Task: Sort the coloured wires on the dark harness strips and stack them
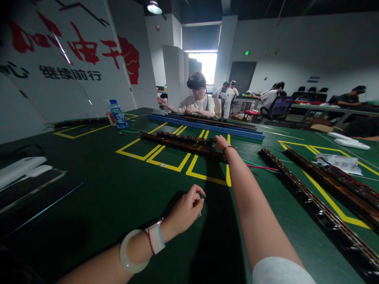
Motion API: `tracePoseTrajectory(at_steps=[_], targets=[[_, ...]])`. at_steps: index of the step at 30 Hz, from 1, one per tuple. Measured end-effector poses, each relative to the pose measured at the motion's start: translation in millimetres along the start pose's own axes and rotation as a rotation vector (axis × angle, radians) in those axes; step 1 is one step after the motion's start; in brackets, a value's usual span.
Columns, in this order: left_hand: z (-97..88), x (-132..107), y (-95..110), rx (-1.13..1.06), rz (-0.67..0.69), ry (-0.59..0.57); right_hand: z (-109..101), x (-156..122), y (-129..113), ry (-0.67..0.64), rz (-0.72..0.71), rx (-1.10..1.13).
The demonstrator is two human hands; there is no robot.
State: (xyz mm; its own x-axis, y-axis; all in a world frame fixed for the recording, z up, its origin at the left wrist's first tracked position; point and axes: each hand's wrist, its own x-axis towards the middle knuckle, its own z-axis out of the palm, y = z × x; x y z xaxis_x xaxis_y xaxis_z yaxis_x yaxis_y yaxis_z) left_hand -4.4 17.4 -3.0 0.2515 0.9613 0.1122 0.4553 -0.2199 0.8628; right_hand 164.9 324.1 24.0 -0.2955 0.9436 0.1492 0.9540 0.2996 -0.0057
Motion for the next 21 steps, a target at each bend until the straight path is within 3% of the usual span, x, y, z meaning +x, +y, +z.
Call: tracePoseTrajectory(at_steps=[6,14,21], targets=[[-1.1,0,2,-0.029,-0.01,-0.008,-5,-7,16,-0.066,0.087,-0.016],[-1.7,-1,2,-0.014,-0.01,-0.019,-18,-11,24,-0.058,0.141,0.092],[0.1,1,2,-0.003,-0.007,0.001,-1,-19,26,0.023,0.21,0.11]])
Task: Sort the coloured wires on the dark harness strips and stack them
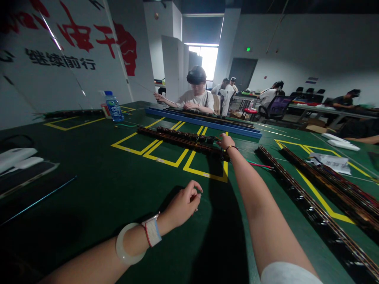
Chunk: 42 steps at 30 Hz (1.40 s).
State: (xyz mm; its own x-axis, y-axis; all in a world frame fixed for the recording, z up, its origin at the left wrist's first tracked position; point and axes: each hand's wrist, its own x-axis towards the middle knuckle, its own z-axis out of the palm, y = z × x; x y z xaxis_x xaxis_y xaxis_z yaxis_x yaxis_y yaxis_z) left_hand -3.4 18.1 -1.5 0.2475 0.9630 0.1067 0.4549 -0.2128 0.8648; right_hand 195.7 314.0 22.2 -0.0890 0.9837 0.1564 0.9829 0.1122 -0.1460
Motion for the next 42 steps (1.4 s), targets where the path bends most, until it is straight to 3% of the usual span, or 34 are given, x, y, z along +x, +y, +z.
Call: tracePoseTrajectory(at_steps=[6,21,27,34,42], targets=[[-1.5,0,1,0.017,0.006,-0.009,11,3,-6,0.052,0.024,-0.03],[-1.3,-2,1,0.043,0.008,-0.001,6,20,-18,0.127,0.026,-0.185],[-0.1,-2,0,0.058,0.009,-0.008,-6,21,-31,0.156,-0.099,-0.3],[2.2,-1,-3,0.058,0.013,0.003,-2,13,-51,0.048,-0.286,-0.38],[1.2,-1,-2,0.081,0.005,-0.008,2,7,-66,0.002,-0.175,-0.367]])
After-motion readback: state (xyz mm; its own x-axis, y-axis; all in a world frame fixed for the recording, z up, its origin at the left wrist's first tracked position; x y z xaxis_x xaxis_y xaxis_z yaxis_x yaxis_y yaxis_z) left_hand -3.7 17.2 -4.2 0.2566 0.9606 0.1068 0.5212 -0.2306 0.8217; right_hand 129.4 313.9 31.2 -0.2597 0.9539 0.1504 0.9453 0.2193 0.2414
